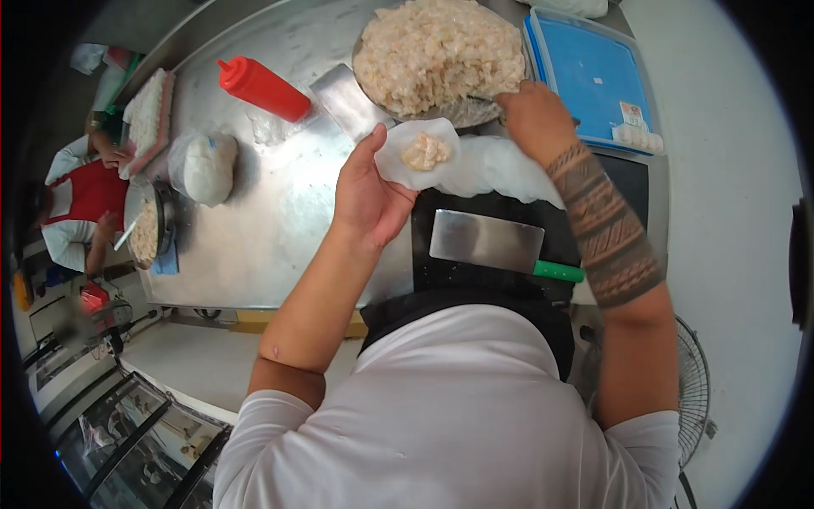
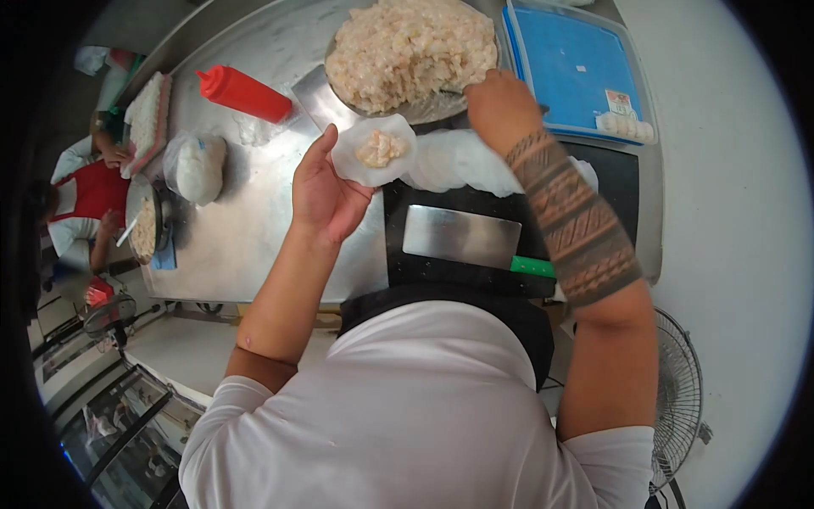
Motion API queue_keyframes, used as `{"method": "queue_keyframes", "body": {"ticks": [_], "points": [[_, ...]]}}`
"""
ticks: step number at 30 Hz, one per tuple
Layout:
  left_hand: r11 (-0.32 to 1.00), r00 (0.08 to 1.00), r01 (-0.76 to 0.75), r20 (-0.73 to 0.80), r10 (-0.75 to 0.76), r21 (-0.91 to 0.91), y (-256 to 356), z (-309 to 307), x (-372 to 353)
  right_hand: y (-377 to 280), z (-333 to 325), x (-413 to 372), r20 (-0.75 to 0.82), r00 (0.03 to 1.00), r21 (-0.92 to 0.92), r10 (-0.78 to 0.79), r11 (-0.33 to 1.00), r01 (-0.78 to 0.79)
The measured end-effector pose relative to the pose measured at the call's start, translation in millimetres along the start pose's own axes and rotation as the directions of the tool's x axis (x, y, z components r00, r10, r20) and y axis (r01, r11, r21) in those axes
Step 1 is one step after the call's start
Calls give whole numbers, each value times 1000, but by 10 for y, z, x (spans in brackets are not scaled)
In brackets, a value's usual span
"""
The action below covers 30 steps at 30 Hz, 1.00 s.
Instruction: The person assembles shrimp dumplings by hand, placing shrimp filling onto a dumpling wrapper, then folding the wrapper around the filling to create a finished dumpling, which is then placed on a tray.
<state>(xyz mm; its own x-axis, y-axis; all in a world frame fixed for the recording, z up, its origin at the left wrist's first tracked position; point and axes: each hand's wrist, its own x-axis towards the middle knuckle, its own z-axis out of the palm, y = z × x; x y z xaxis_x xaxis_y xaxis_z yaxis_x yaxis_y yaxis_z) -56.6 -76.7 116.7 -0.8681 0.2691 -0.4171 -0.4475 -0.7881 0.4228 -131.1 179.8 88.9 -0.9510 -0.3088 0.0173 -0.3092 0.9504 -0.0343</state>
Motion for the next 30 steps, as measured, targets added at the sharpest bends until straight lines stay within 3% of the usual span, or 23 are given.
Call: {"method": "queue_keyframes", "body": {"ticks": [1, 3, 4, 6, 8, 10, 12, 13, 15, 16, 17, 18, 19, 20, 21, 22, 24, 26, 28, 30], "points": [[1000, 999, -26, -26, 26, -11, 33, 63, -47, -189, -21, -8, -101, 995, 36, -5, 999, 9], [998, 1000, -21, -4, 21, -54, 129, 102, -148, -527, -168, -260, -543, 838, 355, -55, 889, 288], [994, 1000, 0, 29, 3, -109, 147, 111, -184, -676, -256, -406, -547, 835, 356, -58, 886, 295], [994, 997, 26, 76, -18, -106, 150, 112, -250, -874, -404, -658, -670, 721, 338, -179, 790, 511], [993, 989, 74, 135, -61, -94, 107, 181, -337, -868, -427, -703, -693, 705, 361, -152, 773, 522], [982, 970, -22, 243, -24, 187, 63, 314, -479, -874, -532, -757, -720, 683, 375, -127, 756, 536], [967, 936, -5, 341, -84, 253, 67, 334, -566, -907, -684, -841, -551, 806, 774, 217, 495, 396], [919, 922, -109, 385, -49, 379, 54, 361, -625, -918, -773, -883, -504, 825, 841, 256, 361, 402], [797, 914, -250, 405, 8, 550, 32, 462, -716, -923, -938, -1000, -492, 848, 852, 197, 311, 422], [794, 911, -251, 412, 0, 554, 4, 487, -757, -935, -1022, -1061, -477, 870, 863, 121, 250, 438], [806, 902, -321, 420, 99, 498, -39, 507, -808, -962, -1107, -1133, -550, 831, 816, 83, 266, 513], [808, 884, -392, 422, 199, 440, -77, 531, -860, -1024, -1166, -1225, -556, 826, 813, 90, 267, 518], [827, 869, -425, 422, 259, 367, -119, 561, -915, -1107, -1214, -1323, -564, 801, 825, 202, 185, 534], [824, 866, -427, 429, 255, 373, -133, 601, -955, -1168, -1239, -1394, -556, 771, 826, 311, 103, 554], [839, 835, -448, 480, 269, 308, -141, 646, -992, -1187, -1224, -1439, -552, 763, 829, 337, 120, 546], [854, 801, -461, 528, 283, 242, -147, 664, -1018, -1170, -1191, -1485, -554, 758, 827, 343, 122, 549], [856, 805, -424, 556, 207, 295, -127, 601, -1036, -1123, -1148, -1574, -456, 844, 890, 283, 142, 434], [878, 865, -344, 475, 159, 332, -160, 625, -1107, -1134, -1161, -1562, -547, 782, 837, 298, 201, 509], [881, 825, -386, 529, 198, 273, -185, 661, -1143, -1146, -1189, -1577, -608, 742, 793, 283, 182, 581], [914, 855, -328, 487, 179, 239, -180, 654, -1215, -1184, -1173, -1614, -577, 761, 816, 296, 167, 554]]}}
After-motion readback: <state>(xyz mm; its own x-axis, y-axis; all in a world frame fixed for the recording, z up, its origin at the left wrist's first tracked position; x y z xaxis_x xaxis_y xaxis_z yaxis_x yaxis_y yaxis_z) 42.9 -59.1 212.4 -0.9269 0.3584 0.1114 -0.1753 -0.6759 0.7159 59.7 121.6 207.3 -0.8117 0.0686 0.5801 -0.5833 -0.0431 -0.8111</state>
